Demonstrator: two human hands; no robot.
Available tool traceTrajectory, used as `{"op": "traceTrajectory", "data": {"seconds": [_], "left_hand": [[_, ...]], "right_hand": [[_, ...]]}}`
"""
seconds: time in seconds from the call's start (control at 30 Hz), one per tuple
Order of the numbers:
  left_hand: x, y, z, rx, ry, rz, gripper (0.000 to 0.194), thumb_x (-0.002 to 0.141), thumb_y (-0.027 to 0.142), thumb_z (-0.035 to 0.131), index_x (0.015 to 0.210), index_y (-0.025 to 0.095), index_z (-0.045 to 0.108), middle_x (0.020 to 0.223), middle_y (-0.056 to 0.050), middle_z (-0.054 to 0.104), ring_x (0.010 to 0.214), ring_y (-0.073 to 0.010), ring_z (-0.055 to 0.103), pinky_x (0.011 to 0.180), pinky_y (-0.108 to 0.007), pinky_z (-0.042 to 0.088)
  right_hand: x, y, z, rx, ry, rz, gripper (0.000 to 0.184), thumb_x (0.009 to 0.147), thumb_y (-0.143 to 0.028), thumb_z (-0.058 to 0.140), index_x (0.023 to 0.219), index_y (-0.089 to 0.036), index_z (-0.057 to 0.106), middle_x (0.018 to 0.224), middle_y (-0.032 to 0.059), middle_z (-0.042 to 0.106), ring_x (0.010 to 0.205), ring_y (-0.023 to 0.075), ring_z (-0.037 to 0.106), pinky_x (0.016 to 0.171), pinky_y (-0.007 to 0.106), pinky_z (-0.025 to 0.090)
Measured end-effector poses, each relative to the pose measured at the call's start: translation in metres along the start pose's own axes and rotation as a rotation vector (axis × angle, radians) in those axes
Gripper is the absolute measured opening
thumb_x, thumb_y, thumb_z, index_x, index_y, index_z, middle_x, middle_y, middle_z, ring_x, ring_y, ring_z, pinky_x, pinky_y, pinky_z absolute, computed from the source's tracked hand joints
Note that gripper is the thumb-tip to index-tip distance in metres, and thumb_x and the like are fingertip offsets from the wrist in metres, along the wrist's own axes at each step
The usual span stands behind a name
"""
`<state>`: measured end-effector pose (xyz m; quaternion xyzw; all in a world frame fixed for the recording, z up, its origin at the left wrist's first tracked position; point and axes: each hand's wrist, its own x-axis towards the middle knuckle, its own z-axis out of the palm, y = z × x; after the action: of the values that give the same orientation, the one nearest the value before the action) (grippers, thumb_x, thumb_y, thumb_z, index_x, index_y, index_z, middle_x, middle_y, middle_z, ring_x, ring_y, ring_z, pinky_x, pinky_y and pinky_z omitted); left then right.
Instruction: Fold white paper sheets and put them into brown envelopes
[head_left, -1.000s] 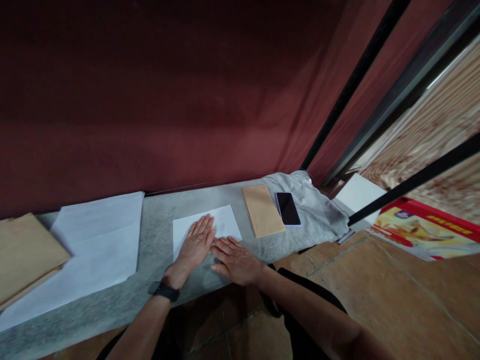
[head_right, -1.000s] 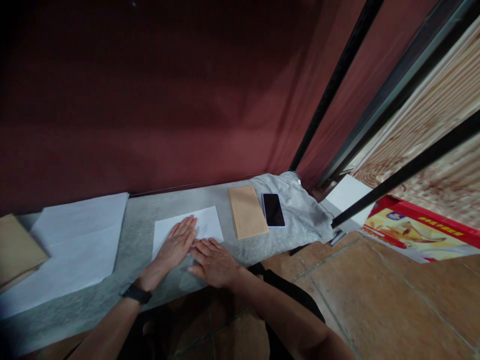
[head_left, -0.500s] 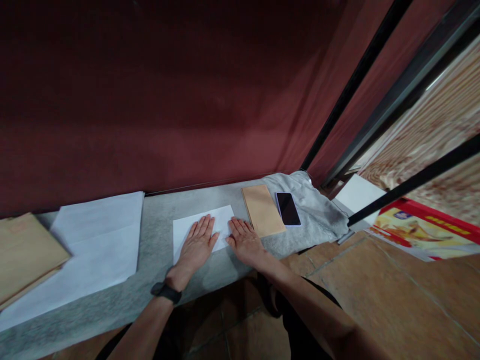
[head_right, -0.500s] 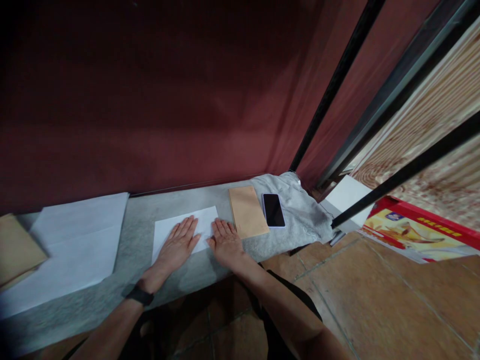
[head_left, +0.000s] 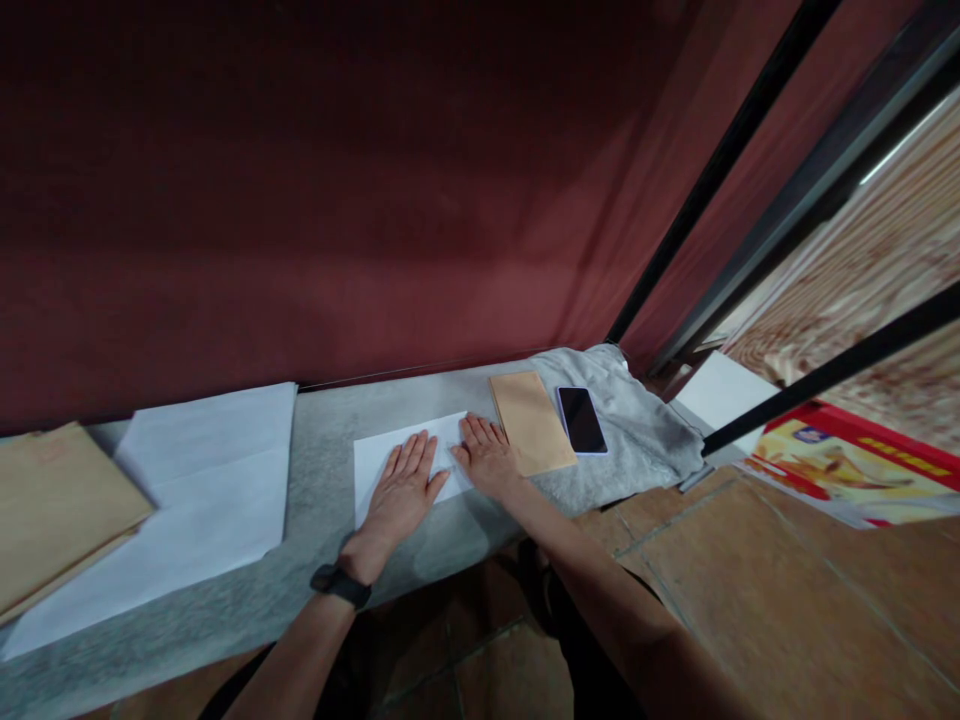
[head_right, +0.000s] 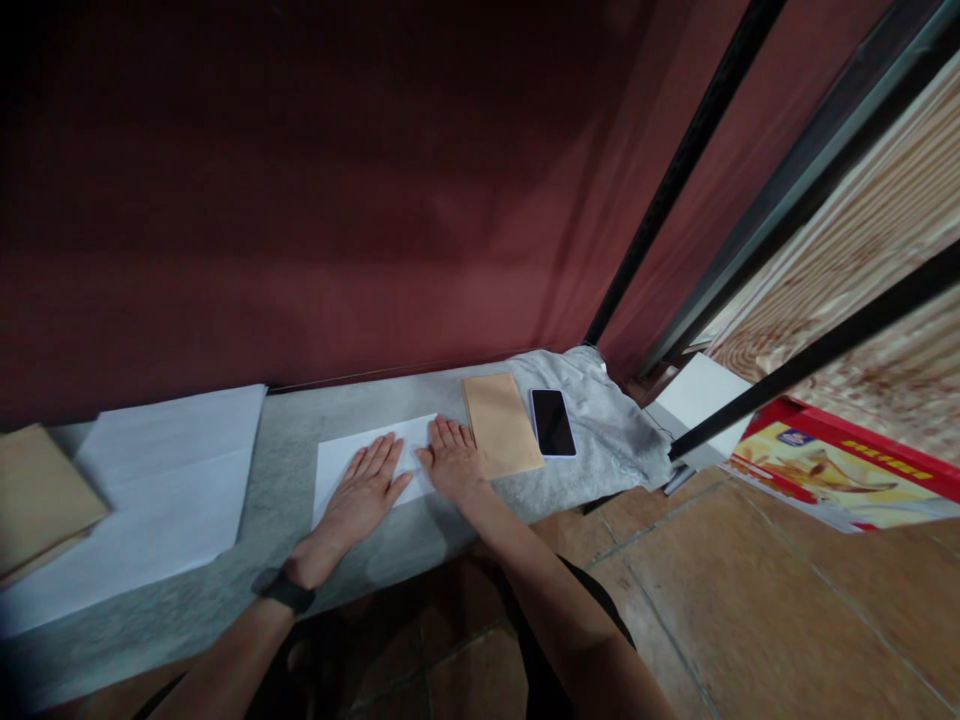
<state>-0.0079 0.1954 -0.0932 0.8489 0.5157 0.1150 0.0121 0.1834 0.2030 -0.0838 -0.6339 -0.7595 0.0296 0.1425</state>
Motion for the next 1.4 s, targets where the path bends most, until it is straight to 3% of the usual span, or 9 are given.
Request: {"op": "traceTrajectory", "data": {"seconds": [0.13, 0.3, 0.4, 0.6, 0.97, 1.1, 1.23, 1.4], "left_hand": [[-0.002, 0.003, -0.001, 0.001, -0.021, -0.01, 0.066, 0.103, 0.049, 0.028, 0.154, 0.01, 0.039, 0.164, -0.016, 0.035, 0.154, -0.0274, 0.027, 0.126, -0.05, 0.022], [-0.003, 0.002, -0.003, -0.014, -0.023, -0.005, 0.061, 0.103, 0.04, 0.024, 0.154, 0.011, 0.04, 0.163, -0.013, 0.036, 0.155, -0.0248, 0.026, 0.127, -0.049, 0.022], [-0.004, -0.001, -0.003, -0.011, -0.013, -0.027, 0.06, 0.103, 0.035, 0.022, 0.155, 0.011, 0.039, 0.163, -0.013, 0.037, 0.155, -0.0228, 0.026, 0.127, -0.046, 0.023], [-0.006, -0.014, -0.001, 0.057, 0.011, -0.176, 0.07, 0.102, 0.05, 0.025, 0.155, 0.006, 0.036, 0.162, -0.019, 0.036, 0.154, -0.028, 0.027, 0.126, -0.049, 0.023], [-0.015, -0.034, -0.015, 0.103, -0.018, -0.399, 0.073, 0.101, 0.05, 0.022, 0.155, 0.002, 0.035, 0.161, -0.022, 0.037, 0.154, -0.0314, 0.028, 0.126, -0.055, 0.017], [-0.019, -0.04, -0.016, 0.105, 0.081, -0.459, 0.075, 0.101, 0.049, 0.022, 0.151, -0.003, 0.038, 0.158, -0.027, 0.04, 0.151, -0.0361, 0.032, 0.124, -0.059, 0.019], [-0.018, -0.026, -0.015, 0.052, 0.161, -0.289, 0.071, 0.102, 0.048, 0.019, 0.153, 0.0, 0.037, 0.16, -0.024, 0.039, 0.152, -0.0342, 0.031, 0.123, -0.057, 0.025], [-0.019, 0.002, -0.011, -0.008, 0.028, 0.008, 0.062, 0.104, 0.044, 0.025, 0.153, 0.011, 0.043, 0.161, -0.012, 0.041, 0.152, -0.027, 0.032, 0.125, -0.049, 0.028]], "right_hand": [[0.001, -0.007, -0.002, 0.011, 0.006, -0.025, 0.058, 0.108, -0.045, 0.036, 0.155, -0.01, 0.042, 0.161, 0.0121, 0.039, 0.149, 0.0279, 0.036, 0.123, 0.045, 0.028], [-0.003, -0.016, 0.002, 0.016, -0.053, -0.133, 0.051, 0.11, -0.043, 0.03, 0.155, -0.023, 0.043, 0.163, 0.0066, 0.036, 0.15, 0.0233, 0.035, 0.124, 0.046, 0.026], [-0.004, -0.017, 0.005, -0.012, -0.046, -0.129, 0.052, 0.109, -0.045, 0.034, 0.156, -0.024, 0.041, 0.165, 0.0084, 0.032, 0.151, 0.0245, 0.034, 0.124, 0.047, 0.026], [-0.006, -0.017, 0.007, -0.022, -0.009, -0.123, 0.057, 0.107, -0.05, 0.04, 0.157, -0.022, 0.04, 0.165, 0.0112, 0.03, 0.151, 0.027, 0.033, 0.123, 0.048, 0.027], [-0.006, -0.018, 0.006, -0.013, -0.04, -0.102, 0.057, 0.107, -0.05, 0.039, 0.157, -0.023, 0.038, 0.166, 0.0099, 0.028, 0.152, 0.0264, 0.031, 0.124, 0.048, 0.025], [-0.006, -0.018, 0.007, -0.015, -0.029, -0.11, 0.058, 0.108, -0.049, 0.038, 0.157, -0.019, 0.038, 0.165, 0.0115, 0.029, 0.153, 0.0273, 0.03, 0.124, 0.048, 0.025], [-0.006, -0.018, 0.01, -0.024, -0.008, -0.114, 0.059, 0.107, -0.049, 0.039, 0.157, -0.016, 0.039, 0.164, 0.0123, 0.032, 0.152, 0.028, 0.032, 0.123, 0.048, 0.025], [-0.007, -0.017, 0.013, -0.048, 0.029, -0.129, 0.058, 0.107, -0.048, 0.039, 0.156, -0.016, 0.041, 0.164, 0.0122, 0.032, 0.15, 0.029, 0.035, 0.123, 0.047, 0.026]]}}
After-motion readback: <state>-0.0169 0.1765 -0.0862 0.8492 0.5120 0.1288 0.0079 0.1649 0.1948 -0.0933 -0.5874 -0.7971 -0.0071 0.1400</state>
